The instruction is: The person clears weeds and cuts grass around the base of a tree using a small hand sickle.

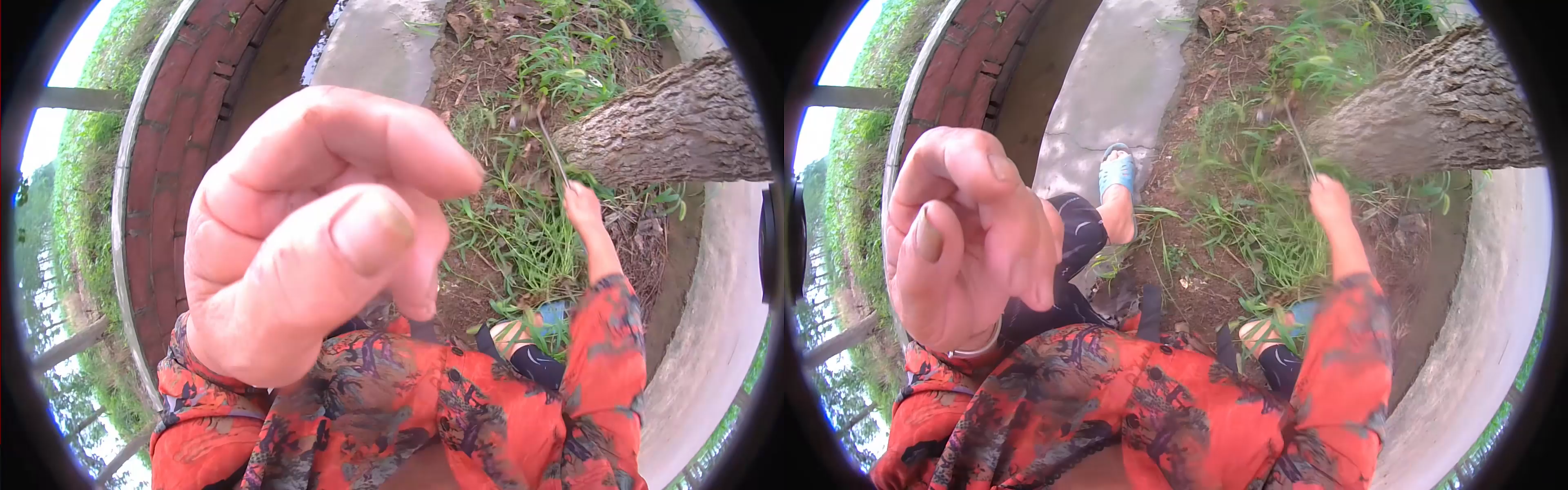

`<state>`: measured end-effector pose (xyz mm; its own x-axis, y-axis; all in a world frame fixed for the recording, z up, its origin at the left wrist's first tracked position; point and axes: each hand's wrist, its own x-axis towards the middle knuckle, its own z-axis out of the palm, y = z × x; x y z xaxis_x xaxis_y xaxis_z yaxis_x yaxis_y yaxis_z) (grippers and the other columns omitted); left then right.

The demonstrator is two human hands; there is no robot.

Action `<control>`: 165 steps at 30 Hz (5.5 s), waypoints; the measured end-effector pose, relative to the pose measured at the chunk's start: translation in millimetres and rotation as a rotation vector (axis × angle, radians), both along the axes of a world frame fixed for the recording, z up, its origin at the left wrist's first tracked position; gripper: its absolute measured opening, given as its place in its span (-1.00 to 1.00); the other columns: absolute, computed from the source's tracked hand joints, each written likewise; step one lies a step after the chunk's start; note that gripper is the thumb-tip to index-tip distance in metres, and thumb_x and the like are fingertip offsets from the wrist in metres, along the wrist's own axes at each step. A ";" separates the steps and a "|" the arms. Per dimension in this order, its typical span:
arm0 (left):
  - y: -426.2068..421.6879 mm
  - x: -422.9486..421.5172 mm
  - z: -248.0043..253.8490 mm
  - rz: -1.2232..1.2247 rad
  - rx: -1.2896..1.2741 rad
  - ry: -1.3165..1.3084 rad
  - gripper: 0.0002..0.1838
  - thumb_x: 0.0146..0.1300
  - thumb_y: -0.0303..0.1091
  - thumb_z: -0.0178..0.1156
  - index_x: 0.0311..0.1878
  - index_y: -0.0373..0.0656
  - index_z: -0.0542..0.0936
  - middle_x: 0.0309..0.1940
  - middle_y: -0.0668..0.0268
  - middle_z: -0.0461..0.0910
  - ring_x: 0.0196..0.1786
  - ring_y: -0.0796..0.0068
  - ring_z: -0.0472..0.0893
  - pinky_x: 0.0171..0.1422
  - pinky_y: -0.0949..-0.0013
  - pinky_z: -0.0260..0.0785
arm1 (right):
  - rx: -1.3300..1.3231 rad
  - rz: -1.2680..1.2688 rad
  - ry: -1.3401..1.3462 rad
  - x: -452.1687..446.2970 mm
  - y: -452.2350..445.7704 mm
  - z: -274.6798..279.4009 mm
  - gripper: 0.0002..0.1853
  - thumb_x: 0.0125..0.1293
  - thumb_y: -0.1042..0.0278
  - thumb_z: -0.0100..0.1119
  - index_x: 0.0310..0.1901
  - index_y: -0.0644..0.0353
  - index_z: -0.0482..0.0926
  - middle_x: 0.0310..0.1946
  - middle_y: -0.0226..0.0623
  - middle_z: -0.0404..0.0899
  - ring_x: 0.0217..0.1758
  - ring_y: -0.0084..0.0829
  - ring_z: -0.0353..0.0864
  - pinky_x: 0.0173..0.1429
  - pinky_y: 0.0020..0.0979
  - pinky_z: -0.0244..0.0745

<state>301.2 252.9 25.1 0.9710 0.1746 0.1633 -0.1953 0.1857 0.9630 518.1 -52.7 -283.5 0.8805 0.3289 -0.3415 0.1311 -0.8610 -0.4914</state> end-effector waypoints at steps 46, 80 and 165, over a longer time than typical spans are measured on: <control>10.5 -10.1 7.8 -0.193 -0.038 -0.234 -0.70 0.40 -0.18 -0.25 0.00 -0.20 0.26 -0.59 0.47 0.35 -0.69 0.61 0.37 -0.35 0.45 0.25 | -0.328 0.479 0.138 -92.1 -10.0 20.4 -0.65 0.28 0.13 -0.21 -0.36 0.23 0.50 -0.26 0.00 0.52 -0.19 -0.03 0.50 -0.12 -0.10 0.39; 48.5 -10.5 12.5 -0.136 -0.189 -0.083 -0.85 0.34 -0.31 -0.08 -0.19 -0.18 0.28 -0.60 0.30 0.49 -0.66 0.42 0.54 -0.33 0.34 0.43 | -0.064 -0.138 0.199 -143.9 -7.6 -89.6 -0.69 0.28 0.09 -0.09 -0.23 0.19 0.45 -0.43 0.01 0.53 -0.32 -0.04 0.54 -0.22 -0.18 0.41; 40.0 -3.6 10.4 -0.219 -0.218 -0.090 -0.88 0.27 -0.43 0.00 -0.30 -0.30 0.39 -0.62 0.16 0.53 -0.66 0.27 0.56 -0.42 0.26 0.44 | 0.460 -0.220 -0.227 -11.6 100.1 -27.3 -0.69 0.31 0.09 -0.05 -0.34 0.22 0.41 -0.68 -0.35 0.34 -0.59 -0.54 0.35 -0.50 -0.39 0.26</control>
